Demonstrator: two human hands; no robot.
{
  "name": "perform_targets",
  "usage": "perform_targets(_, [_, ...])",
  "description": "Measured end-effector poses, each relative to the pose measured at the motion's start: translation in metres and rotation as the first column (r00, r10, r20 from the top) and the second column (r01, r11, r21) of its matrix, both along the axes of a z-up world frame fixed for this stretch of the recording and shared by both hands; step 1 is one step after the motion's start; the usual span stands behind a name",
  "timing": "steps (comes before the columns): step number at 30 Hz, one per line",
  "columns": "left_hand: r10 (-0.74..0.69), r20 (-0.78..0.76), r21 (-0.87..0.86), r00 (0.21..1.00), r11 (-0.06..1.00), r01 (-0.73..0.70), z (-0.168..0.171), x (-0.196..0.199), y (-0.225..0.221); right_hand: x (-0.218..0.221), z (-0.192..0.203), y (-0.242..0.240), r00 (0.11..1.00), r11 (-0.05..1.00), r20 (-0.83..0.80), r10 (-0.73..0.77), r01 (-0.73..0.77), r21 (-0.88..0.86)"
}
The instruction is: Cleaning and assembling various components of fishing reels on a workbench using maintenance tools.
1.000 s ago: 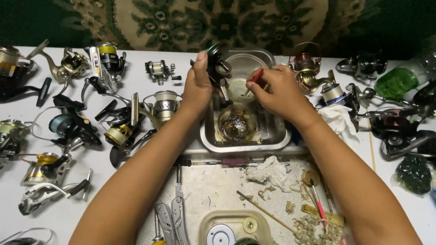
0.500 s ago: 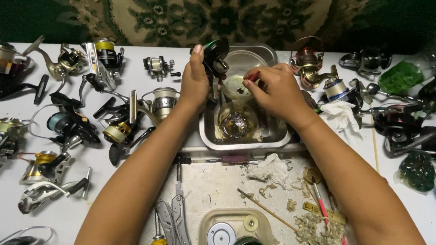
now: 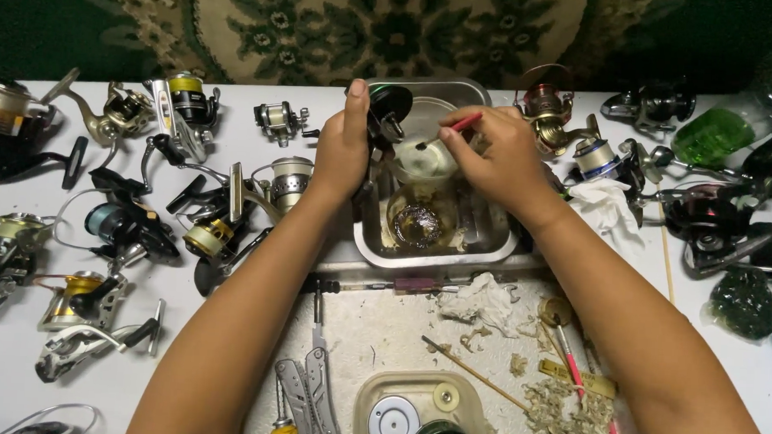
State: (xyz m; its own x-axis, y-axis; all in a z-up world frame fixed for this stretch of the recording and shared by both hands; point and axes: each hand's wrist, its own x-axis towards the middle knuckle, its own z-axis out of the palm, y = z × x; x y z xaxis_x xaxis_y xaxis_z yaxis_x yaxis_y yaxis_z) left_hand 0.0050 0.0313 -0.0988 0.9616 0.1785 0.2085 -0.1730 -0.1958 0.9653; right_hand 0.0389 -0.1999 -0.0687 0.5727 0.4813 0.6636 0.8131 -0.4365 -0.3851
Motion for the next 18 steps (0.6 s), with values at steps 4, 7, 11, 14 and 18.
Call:
perform_targets(4, [0.010,-0.007,0.013,1.000,1.000,-0.010,-0.004,0.002,0.001,-0.008,0.012,0.000,0.993,0.981,0.116,-0.013,-0.010,0.196])
perform_targets(7, [0.018,-0.024,0.027,1.000,0.999,-0.018,-0.003,-0.001,0.000,-0.019,0.027,0.002,0.987,0.959,0.160,-0.017,-0.029,0.283])
perform_targets(11, [0.016,-0.043,0.052,0.999,0.999,-0.014,-0.005,0.000,-0.002,-0.031,0.041,0.009,0.984,0.940,0.176,0.032,-0.090,0.329])
perform_targets(14, [0.015,-0.029,0.089,0.999,0.996,-0.012,0.000,-0.004,-0.003,-0.031,0.035,0.018,0.981,0.944,0.172,0.085,-0.135,0.301])
perform_targets(18, [0.015,-0.028,0.110,0.999,0.994,-0.012,0.004,-0.002,-0.001,-0.040,0.049,0.022,0.983,0.971,0.170,0.071,-0.107,0.213])
